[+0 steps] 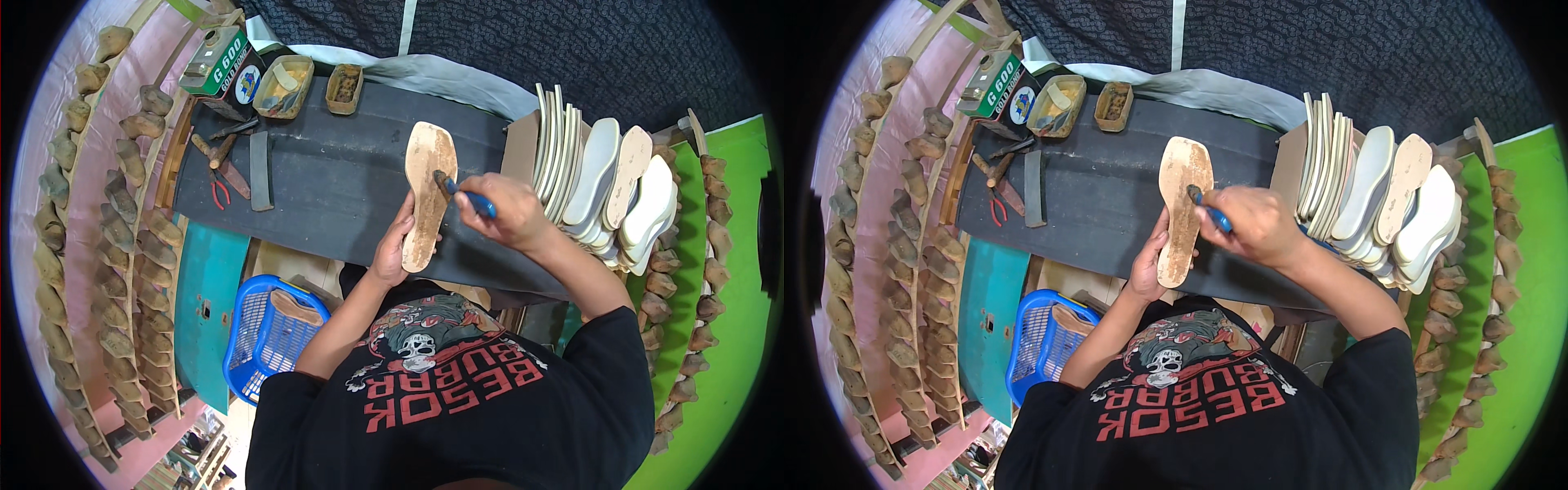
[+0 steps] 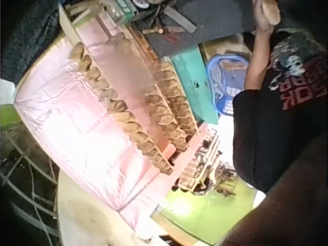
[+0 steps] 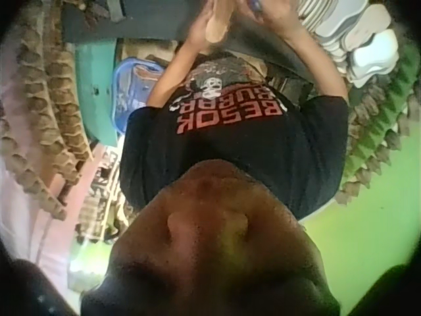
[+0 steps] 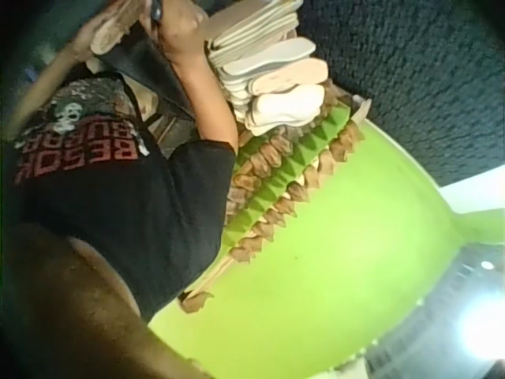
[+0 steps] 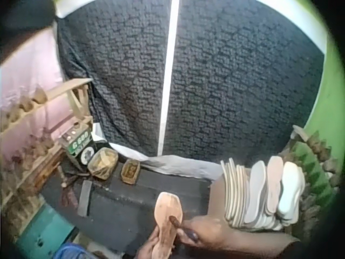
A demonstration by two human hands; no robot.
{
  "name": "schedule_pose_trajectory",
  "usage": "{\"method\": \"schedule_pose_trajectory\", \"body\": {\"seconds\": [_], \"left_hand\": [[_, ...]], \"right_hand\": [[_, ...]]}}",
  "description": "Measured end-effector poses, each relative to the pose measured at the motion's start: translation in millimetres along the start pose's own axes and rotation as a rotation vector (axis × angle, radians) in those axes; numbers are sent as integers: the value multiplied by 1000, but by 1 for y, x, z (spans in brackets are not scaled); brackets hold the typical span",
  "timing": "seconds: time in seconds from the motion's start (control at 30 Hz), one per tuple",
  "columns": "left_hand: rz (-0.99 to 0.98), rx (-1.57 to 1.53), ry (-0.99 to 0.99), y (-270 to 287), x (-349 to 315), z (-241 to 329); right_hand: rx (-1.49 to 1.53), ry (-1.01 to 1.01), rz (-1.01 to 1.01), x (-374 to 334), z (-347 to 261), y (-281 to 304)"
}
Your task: Applying industrial adhesive to shoe insoles or soles using a brush.
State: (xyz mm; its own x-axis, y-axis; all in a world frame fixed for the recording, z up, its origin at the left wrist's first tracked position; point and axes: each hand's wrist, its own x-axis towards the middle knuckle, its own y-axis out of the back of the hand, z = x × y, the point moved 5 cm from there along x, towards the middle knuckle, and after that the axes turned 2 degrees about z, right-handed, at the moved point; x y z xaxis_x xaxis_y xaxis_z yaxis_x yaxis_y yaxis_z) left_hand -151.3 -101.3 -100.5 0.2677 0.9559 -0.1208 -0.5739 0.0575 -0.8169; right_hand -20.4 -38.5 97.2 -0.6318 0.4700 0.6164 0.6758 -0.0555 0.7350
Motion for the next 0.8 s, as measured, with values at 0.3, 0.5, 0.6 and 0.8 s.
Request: {"method": "schedule_pose_trajectory", "body": {"seconds": [0.3,0.5,0.6,0.8], "left_hand": [[147,-80,-65,9,12,17],[135,-96,-33,21,23,35],[248,-253,-54,23,36,42],[-12,-123,119,42,41,58]], "right_hand": [[251,130,-164,-15,-44,-36],[396,-77,-198,-4,-25,-54],[349,-182,-180,15,3,-56],[192,-337,-112,57,62,-52]]}}
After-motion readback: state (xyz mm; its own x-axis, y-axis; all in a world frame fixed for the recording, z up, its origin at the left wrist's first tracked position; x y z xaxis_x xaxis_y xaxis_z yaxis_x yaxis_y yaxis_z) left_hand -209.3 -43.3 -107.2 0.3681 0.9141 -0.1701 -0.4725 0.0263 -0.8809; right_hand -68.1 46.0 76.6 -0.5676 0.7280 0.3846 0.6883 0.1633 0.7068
